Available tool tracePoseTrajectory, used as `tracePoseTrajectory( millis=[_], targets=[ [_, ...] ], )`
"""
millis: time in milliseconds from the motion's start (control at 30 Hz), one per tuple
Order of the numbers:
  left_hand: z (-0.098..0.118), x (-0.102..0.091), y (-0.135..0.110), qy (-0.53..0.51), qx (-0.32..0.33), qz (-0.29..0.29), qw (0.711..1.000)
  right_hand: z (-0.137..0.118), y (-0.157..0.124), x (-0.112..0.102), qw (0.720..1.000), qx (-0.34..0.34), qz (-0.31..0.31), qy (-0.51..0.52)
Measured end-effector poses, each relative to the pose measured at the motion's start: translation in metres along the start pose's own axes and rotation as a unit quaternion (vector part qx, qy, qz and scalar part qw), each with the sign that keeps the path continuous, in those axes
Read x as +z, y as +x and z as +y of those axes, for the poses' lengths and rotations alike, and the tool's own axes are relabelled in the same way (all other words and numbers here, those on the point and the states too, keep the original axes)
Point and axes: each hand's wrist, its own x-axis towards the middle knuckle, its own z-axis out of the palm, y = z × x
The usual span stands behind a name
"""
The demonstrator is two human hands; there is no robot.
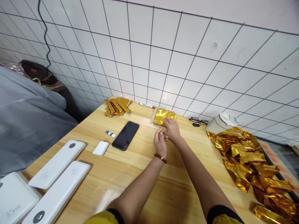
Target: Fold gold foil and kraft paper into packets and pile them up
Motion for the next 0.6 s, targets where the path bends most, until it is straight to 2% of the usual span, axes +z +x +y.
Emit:
tracePoseTrajectory(
  millis=[100,267,400,467,533,567,600],
  targets=[
    [0.001,0.0,0.002,-0.008,-0.003,0.027,1.0,-0.006,0.01,0.007,0.999,-0.033,-0.014,-0.024],
    [0.001,0.0,0.003,-0.011,-0.017,0.025,0.999,-0.01,0.015,0.002,0.996,-0.08,-0.023,-0.037],
    [0.001,-0.001,0.002,0.0,-0.017,0.027,0.999,-0.008,0.016,-0.005,0.998,-0.061,-0.008,0.024],
    [0.001,-0.001,0.002,0.0,-0.018,0.025,1.0,-0.004,0.015,-0.012,0.996,-0.028,0.035,0.074],
    [0.001,-0.001,0.002,-0.003,-0.022,0.019,1.0,0.004,0.01,-0.026,0.982,0.029,0.125,0.142],
    [0.001,-0.001,0.002,-0.004,-0.022,0.014,1.0,0.008,0.006,-0.036,0.963,0.064,0.181,0.189],
    [0.001,-0.001,0.002,-0.004,-0.019,0.012,1.0,0.013,0.0,-0.047,0.931,0.114,0.244,0.246]
  ],
)
